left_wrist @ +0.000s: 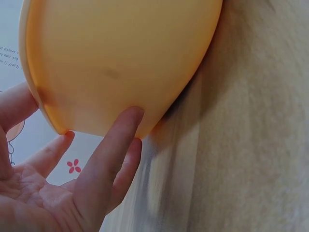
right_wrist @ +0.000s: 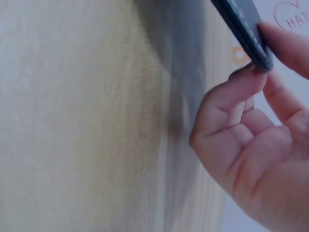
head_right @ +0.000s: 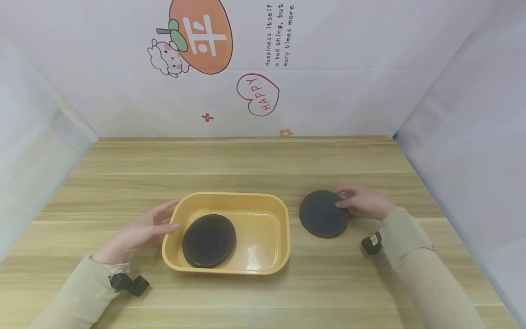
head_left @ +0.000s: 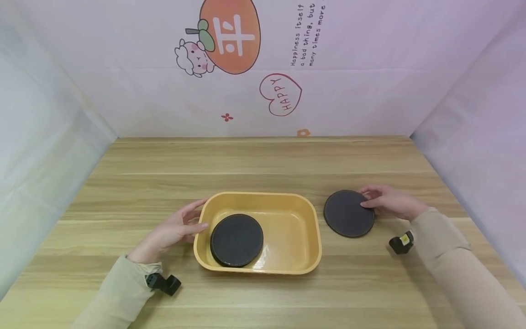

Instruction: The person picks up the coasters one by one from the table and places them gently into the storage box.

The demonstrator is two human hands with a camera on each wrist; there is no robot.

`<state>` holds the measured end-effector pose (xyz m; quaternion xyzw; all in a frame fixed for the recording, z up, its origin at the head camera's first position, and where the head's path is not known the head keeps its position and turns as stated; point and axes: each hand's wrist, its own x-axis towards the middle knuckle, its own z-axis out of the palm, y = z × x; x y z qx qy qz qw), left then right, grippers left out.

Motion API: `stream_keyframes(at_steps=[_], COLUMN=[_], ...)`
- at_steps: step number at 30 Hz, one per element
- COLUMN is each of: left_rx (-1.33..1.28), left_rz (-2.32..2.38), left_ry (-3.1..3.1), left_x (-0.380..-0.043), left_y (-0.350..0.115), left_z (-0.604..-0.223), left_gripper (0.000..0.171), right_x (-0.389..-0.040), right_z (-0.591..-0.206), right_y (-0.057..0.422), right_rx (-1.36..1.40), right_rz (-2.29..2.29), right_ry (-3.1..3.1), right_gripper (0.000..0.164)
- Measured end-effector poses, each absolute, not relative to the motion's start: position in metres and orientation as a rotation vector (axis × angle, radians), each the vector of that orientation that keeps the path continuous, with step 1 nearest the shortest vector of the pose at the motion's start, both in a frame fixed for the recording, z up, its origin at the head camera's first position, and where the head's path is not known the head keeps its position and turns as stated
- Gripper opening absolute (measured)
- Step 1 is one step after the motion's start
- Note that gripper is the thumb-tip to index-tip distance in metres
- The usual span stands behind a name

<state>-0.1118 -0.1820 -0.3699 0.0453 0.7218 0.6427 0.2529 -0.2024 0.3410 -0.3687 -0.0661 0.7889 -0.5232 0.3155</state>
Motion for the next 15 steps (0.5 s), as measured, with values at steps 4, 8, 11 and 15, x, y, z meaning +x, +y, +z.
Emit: stream_keyframes(at_steps=[4,8,11,15], left_rx=[0.124,0.126,0.128,0.130], left_rz=[1.749,1.751,1.755,1.761], left_ry=[1.961,1.956,1.948,1.942], left_x=[-0.1119,-0.1121,-0.1123,-0.1121], left_y=[-0.1824,-0.1828,-0.1832,-0.1831], left_z=[-0.3701,-0.3704,-0.3708,-0.3711], left_gripper=[0.075,0.075,0.074,0.074], right_x=[-0.2007,-0.1993,-0.1986,-0.1978], right_z=[-0.3672,-0.3650,-0.3638,-0.3645], right_y=[0.3481,0.3510,0.3516,0.3521], right_rx=[-0.194,-0.217,-0.238,-0.264], right_rz=[-1.500,-1.510,-1.524,-1.598], right_ry=[1.902,1.818,1.748,1.638], right_gripper=[0.024,0.021,0.020,0.021])
